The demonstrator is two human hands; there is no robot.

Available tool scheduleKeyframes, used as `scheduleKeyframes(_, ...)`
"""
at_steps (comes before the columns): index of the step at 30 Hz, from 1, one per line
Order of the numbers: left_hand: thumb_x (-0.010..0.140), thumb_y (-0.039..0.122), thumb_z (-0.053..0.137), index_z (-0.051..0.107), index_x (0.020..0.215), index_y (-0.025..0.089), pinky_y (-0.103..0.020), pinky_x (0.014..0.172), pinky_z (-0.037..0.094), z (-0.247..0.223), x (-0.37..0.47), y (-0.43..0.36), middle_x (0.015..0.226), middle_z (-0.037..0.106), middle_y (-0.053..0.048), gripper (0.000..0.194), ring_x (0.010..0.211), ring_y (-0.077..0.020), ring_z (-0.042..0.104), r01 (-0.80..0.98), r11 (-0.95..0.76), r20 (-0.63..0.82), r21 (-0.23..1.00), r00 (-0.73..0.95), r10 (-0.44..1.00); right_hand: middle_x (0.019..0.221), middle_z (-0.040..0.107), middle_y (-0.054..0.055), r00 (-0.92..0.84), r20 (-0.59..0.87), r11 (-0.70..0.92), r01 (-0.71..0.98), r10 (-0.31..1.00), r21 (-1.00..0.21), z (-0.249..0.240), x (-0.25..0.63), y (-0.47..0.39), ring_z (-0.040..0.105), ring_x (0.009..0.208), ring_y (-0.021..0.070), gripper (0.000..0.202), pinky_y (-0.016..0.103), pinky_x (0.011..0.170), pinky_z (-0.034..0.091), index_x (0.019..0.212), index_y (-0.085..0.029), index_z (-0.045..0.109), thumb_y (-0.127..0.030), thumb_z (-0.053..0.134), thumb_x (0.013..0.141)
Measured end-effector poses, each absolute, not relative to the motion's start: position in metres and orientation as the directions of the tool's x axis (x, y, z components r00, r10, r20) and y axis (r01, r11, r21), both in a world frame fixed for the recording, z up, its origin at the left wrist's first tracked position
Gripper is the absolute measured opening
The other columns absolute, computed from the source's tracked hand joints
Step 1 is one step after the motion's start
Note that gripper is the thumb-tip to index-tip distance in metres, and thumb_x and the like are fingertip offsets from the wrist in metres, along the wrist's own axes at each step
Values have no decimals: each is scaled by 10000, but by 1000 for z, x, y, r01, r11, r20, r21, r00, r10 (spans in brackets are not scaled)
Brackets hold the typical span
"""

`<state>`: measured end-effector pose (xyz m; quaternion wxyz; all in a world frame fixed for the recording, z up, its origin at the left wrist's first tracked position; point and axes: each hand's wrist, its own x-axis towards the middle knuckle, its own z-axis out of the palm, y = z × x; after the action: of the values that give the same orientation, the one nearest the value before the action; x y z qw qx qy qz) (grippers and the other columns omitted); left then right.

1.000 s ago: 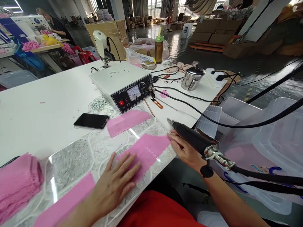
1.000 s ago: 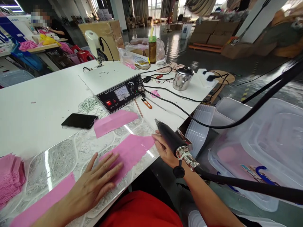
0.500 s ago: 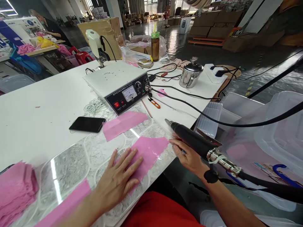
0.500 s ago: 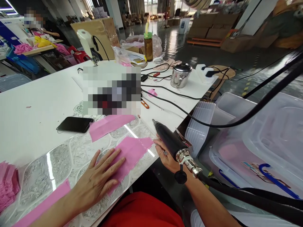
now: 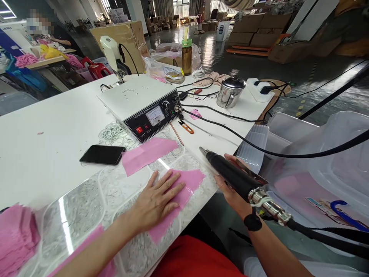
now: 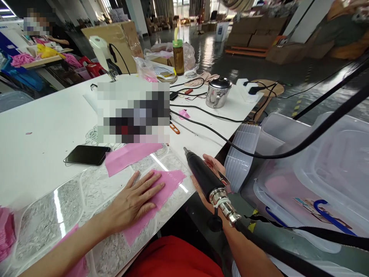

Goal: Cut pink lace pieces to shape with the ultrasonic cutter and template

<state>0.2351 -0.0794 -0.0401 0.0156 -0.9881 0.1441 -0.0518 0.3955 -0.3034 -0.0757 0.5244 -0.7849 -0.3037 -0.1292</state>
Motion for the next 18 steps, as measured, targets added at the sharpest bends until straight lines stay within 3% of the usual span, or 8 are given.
scheduleKeyframes(3,1021,446,351,287,1510,247,-536,1195,93,-40,234,-79,1547,331,-64,531,1439,-273,289,-277,-959,112,-55,953,-282,1246,570,102,823,531,-160,563,202,-811,-62,392,-293,640,1046,282,593,501,966,527,1304,-287,458,-341,700,765)
scheduleKeyframes(11,1014,472,353,311,1502,253,-548,1183,122,-42,235,-79,1544,342,-76,537,1425,-288,318,-275,-958,116,-80,952,-283,1270,561,100,830,516,0,528,209,-849,-63,393,-287,618,1118,267,574,472,1027,497,1311,-308,451,-320,685,787)
scheduleKeyframes(18,1020,461,339,332,1493,257,-549,1177,132,-41,235,-80,1533,367,-71,515,1416,-288,334,-264,-963,139,-61,953,-270,1293,523,122,847,525,165,507,90,-846,-80,408,-270,598,1153,248,568,519,1024,474,1368,-272,353,-381,579,858)
